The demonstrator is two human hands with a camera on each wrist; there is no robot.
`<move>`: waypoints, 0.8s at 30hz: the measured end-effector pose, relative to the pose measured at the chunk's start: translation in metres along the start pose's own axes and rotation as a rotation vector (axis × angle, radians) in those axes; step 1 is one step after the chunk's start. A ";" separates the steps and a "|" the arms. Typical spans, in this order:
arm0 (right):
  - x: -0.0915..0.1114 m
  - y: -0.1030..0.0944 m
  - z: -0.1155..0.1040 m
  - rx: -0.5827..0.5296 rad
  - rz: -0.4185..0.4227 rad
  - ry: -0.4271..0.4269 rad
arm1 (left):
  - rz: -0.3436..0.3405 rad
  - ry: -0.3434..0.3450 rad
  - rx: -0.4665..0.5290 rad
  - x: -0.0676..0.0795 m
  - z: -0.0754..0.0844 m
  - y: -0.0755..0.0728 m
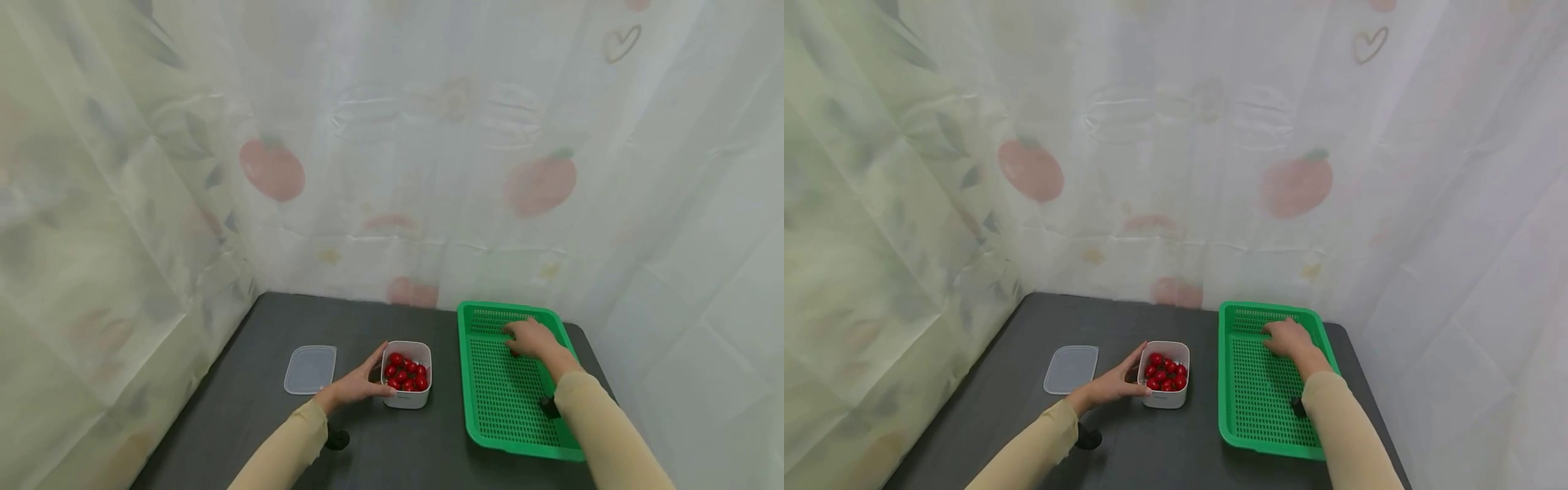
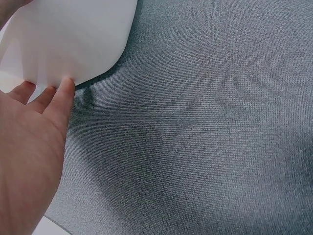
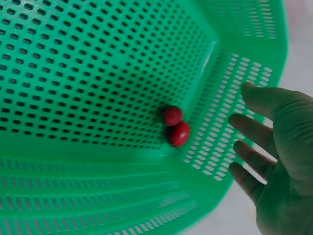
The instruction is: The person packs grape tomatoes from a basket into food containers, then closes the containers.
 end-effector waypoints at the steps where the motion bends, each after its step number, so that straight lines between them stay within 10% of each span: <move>1: 0.001 0.003 0.004 -0.005 -0.013 0.017 | 0.001 0.001 -0.004 0.000 0.000 0.000; 24: 0.014 0.073 0.044 -0.076 -0.186 0.221 | -0.009 0.022 -0.004 0.003 0.002 0.006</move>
Point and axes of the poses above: each hand's wrist, its own x-axis away from the middle knuckle, its own y-axis out of the palm, z = x × y, the point moved 10 cm from there along -x, towards the middle knuckle, and after that the axes turned 1 degree about -y, right-handed, at the moved point
